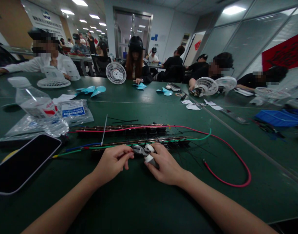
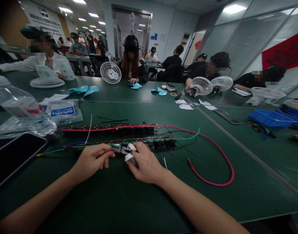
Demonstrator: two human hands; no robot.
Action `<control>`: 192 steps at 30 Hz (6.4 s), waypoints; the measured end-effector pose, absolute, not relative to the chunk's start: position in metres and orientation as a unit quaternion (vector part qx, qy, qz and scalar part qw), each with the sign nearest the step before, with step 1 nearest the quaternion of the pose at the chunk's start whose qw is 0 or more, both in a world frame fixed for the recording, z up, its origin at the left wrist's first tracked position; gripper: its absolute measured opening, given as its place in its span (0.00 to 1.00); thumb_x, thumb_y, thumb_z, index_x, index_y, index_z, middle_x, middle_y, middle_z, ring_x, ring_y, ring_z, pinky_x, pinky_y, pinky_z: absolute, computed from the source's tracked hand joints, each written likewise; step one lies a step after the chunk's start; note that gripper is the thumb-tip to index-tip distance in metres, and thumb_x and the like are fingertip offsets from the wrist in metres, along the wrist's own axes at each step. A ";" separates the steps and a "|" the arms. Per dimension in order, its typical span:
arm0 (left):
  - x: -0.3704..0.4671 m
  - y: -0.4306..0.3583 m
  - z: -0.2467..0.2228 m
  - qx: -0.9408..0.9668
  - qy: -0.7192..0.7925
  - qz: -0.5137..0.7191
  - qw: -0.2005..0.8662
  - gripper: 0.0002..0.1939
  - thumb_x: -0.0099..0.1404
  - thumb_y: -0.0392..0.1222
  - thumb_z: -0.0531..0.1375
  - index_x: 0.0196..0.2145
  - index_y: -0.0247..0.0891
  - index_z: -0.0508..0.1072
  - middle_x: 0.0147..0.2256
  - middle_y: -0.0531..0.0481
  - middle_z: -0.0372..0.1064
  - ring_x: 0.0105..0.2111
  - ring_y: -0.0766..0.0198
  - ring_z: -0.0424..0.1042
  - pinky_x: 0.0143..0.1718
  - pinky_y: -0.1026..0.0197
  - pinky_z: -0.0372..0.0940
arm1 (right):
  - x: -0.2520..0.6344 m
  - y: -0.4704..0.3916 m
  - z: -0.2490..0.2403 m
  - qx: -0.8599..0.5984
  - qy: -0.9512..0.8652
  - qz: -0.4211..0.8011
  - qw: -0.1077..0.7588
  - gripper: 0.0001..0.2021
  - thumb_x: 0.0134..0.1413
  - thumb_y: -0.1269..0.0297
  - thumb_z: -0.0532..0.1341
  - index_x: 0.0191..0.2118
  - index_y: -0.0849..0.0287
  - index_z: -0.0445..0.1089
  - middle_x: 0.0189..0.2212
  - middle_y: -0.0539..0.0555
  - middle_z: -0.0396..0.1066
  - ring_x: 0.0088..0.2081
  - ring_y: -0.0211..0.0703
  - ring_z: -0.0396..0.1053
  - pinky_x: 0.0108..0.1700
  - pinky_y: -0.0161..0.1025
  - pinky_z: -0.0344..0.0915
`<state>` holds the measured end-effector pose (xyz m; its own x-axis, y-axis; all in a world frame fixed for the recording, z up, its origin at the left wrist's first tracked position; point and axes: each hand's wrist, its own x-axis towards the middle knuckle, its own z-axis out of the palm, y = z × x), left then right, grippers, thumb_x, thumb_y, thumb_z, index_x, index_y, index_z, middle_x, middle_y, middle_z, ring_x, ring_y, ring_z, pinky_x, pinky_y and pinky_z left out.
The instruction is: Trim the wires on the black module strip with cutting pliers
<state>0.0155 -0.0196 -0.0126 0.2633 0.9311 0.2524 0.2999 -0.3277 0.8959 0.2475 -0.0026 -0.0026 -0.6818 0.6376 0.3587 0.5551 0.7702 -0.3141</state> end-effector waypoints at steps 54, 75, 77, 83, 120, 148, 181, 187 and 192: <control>0.014 -0.020 -0.002 0.741 0.409 0.466 0.258 0.09 0.63 0.32 0.57 0.29 0.37 0.77 0.22 0.51 0.72 0.25 0.64 0.71 0.30 0.62 0.67 | 0.247 -0.004 -0.003 -0.314 -0.919 0.064 0.231 0.06 0.52 0.67 0.59 0.35 0.61 0.70 0.46 0.64 0.63 0.44 0.52 0.62 0.45 0.52 0.65; 0.014 -0.020 -0.003 0.752 0.400 0.459 0.253 0.11 0.63 0.31 0.57 0.26 0.37 0.76 0.24 0.51 0.72 0.26 0.65 0.70 0.31 0.63 0.66 | 0.247 -0.003 -0.008 -0.316 -0.918 0.023 0.237 0.05 0.50 0.66 0.58 0.29 0.61 0.69 0.41 0.62 0.64 0.38 0.49 0.62 0.38 0.47 0.65; 0.014 -0.020 -0.002 0.753 0.403 0.457 0.250 0.11 0.63 0.30 0.57 0.25 0.37 0.76 0.24 0.51 0.72 0.26 0.65 0.70 0.31 0.63 0.66 | 0.247 -0.003 -0.008 -0.317 -0.918 0.022 0.238 0.05 0.50 0.66 0.58 0.28 0.61 0.69 0.39 0.61 0.64 0.37 0.47 0.61 0.37 0.46 0.64; 0.015 -0.020 -0.004 0.751 0.406 0.457 0.250 0.11 0.64 0.31 0.56 0.27 0.37 0.75 0.23 0.52 0.71 0.25 0.66 0.71 0.29 0.64 0.65 | 0.247 -0.004 -0.009 -0.323 -0.916 0.032 0.235 0.05 0.50 0.66 0.58 0.28 0.61 0.69 0.40 0.61 0.64 0.37 0.47 0.62 0.37 0.45 0.65; 0.021 -0.025 -0.008 0.728 0.450 0.457 0.242 0.05 0.63 0.35 0.60 0.32 0.35 0.76 0.24 0.51 0.72 0.21 0.68 0.70 0.23 0.66 0.64 | 0.249 -0.004 -0.006 -0.323 -0.913 0.042 0.245 0.04 0.49 0.68 0.59 0.32 0.61 0.69 0.43 0.63 0.64 0.42 0.50 0.63 0.43 0.48 0.66; 0.010 -0.015 -0.006 0.579 0.333 0.322 0.671 0.07 0.64 0.41 0.60 0.33 0.33 0.70 0.25 0.53 0.68 0.23 0.70 0.67 0.24 0.67 0.61 | 0.256 0.002 -0.005 -0.268 -0.935 0.044 0.229 0.06 0.49 0.66 0.59 0.32 0.62 0.71 0.44 0.62 0.65 0.43 0.51 0.63 0.45 0.51 0.65; 0.006 -0.013 -0.009 0.621 0.316 0.359 0.621 0.05 0.61 0.39 0.62 0.31 0.34 0.71 0.30 0.53 0.65 0.26 0.69 0.67 0.29 0.64 0.65 | 0.253 -0.001 -0.001 -0.270 -0.934 0.061 0.224 0.10 0.46 0.69 0.58 0.38 0.62 0.70 0.46 0.63 0.62 0.44 0.52 0.61 0.45 0.52 0.64; 0.007 -0.013 -0.010 0.615 0.294 0.361 0.636 0.06 0.61 0.40 0.63 0.32 0.34 0.70 0.30 0.53 0.64 0.26 0.69 0.65 0.29 0.64 0.64 | 0.253 -0.001 -0.002 -0.257 -0.938 0.063 0.226 0.11 0.46 0.69 0.59 0.38 0.63 0.70 0.45 0.63 0.62 0.44 0.52 0.61 0.45 0.52 0.63; 0.008 -0.013 -0.009 0.612 0.296 0.359 0.640 0.08 0.61 0.42 0.63 0.31 0.34 0.70 0.30 0.53 0.64 0.26 0.69 0.65 0.29 0.65 0.64 | 0.253 0.000 -0.003 -0.253 -0.940 0.055 0.222 0.11 0.46 0.68 0.59 0.38 0.62 0.70 0.45 0.63 0.63 0.43 0.52 0.61 0.44 0.52 0.63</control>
<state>0.0079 -0.0132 -0.0091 0.5667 0.8218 0.0597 -0.0964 -0.0059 0.9953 0.2534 0.0000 -0.0033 -0.7733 0.5005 0.3893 0.4513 0.8657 -0.2165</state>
